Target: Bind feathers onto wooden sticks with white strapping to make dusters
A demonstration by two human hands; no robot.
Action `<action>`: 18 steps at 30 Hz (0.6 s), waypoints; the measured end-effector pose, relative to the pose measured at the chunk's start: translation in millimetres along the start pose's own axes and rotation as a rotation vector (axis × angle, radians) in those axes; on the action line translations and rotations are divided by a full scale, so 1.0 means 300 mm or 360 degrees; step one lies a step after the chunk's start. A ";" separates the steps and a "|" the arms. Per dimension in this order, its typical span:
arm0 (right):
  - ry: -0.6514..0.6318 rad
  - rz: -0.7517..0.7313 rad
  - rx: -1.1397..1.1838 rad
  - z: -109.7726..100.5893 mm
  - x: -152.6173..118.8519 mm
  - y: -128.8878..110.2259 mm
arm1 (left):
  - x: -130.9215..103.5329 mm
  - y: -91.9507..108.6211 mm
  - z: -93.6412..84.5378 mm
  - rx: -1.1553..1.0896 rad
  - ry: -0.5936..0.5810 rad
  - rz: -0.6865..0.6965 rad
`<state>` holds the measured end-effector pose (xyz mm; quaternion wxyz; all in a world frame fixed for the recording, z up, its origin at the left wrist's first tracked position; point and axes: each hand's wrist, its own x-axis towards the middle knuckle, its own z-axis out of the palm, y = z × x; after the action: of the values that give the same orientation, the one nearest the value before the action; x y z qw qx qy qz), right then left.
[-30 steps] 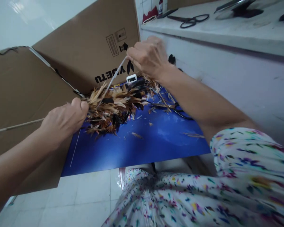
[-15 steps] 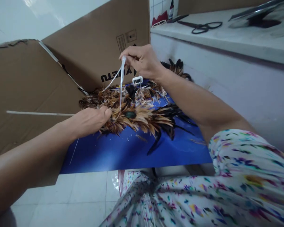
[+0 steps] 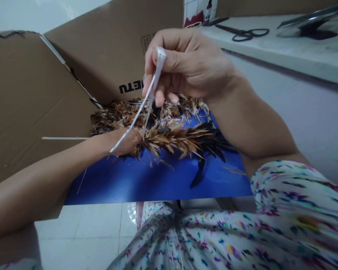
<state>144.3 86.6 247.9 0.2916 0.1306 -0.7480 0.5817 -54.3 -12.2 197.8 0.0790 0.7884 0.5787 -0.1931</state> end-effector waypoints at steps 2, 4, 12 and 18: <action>-0.0051 0.0039 0.0079 0.007 -0.001 -0.002 | 0.010 -0.001 0.012 -0.0062 0.0027 0.0099; -0.0081 0.0065 0.0156 -0.001 0.008 0.007 | 0.017 0.013 0.021 -0.0048 0.0049 0.0079; 0.0334 0.0483 0.0243 -0.100 0.025 0.256 | -0.004 0.063 0.032 0.0150 0.0109 0.0221; 0.0283 0.0742 0.0281 -0.085 -0.181 0.469 | -0.004 0.037 0.061 0.0000 0.0139 0.0255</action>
<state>119.5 143.7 108.2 0.2018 -0.0720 -0.6758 0.7053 -48.0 -23.3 180.3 0.0689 0.8398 0.5167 -0.1515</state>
